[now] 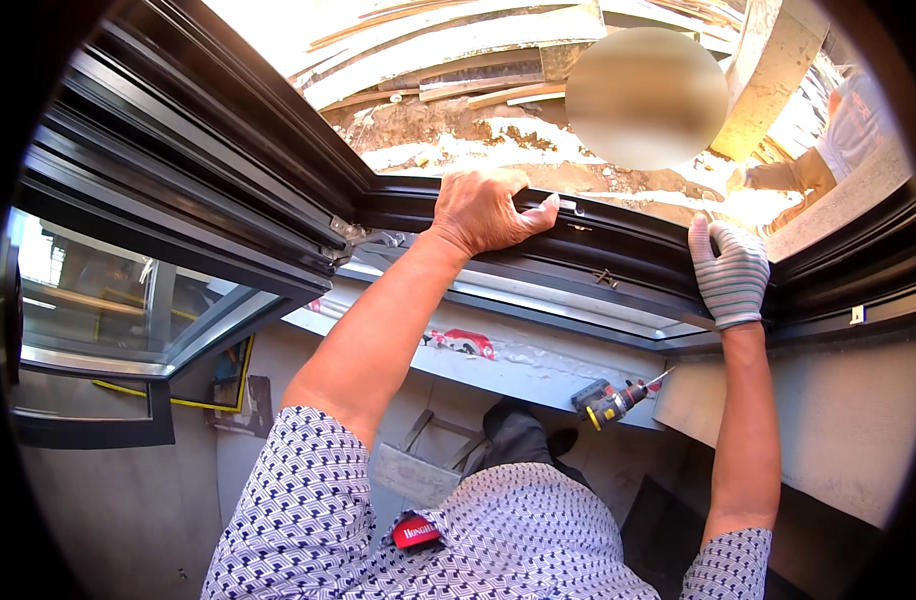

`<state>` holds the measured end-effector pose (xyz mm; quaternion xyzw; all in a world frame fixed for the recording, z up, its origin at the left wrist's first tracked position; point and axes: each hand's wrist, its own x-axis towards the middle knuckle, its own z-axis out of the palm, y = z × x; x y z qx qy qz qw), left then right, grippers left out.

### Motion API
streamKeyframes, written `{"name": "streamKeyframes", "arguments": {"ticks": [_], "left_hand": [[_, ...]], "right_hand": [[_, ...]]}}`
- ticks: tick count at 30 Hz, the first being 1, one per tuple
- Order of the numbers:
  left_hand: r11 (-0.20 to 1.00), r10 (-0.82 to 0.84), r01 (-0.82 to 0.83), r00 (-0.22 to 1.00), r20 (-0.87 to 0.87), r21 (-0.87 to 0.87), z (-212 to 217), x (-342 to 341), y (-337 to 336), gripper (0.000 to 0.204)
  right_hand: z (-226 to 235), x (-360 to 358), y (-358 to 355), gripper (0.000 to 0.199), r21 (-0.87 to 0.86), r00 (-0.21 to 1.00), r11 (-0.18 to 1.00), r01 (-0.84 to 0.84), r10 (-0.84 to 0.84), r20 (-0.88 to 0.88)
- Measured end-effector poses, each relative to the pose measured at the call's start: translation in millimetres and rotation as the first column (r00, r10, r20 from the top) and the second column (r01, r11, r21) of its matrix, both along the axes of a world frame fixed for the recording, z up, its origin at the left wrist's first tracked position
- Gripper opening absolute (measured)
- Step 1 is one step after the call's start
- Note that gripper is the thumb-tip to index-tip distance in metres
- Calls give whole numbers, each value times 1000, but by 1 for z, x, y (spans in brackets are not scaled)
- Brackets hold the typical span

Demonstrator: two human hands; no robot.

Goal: The person removes a yellow protective strip from a rectangular window screen frame and positions the screen into a window opening. A second person assists by holding the frame and using a power drill to secure the screen to the window frame.

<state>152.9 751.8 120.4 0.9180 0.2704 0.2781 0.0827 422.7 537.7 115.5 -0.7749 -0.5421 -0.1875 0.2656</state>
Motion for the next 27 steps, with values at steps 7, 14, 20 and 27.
{"name": "streamKeyframes", "arguments": {"ticks": [7,14,20,27], "left_hand": [[999,-34,35,998,43,-15,-1,-1,3,48],[996,-87,88,992,86,-4,-7,-3,8,54],[993,-102,105,992,75,-49,-10,0,10,60],[989,-100,100,995,6,-109,-8,-4,10,57]], "right_hand": [[-1,0,3,40,58,996,998,-28,22,91],[1,-2,3,33,-16,999,1000,-14,15,28],[-6,7,-4,36,-63,1000,998,11,-9,30],[-7,4,0,37,-49,1000,999,16,-15,14]]}}
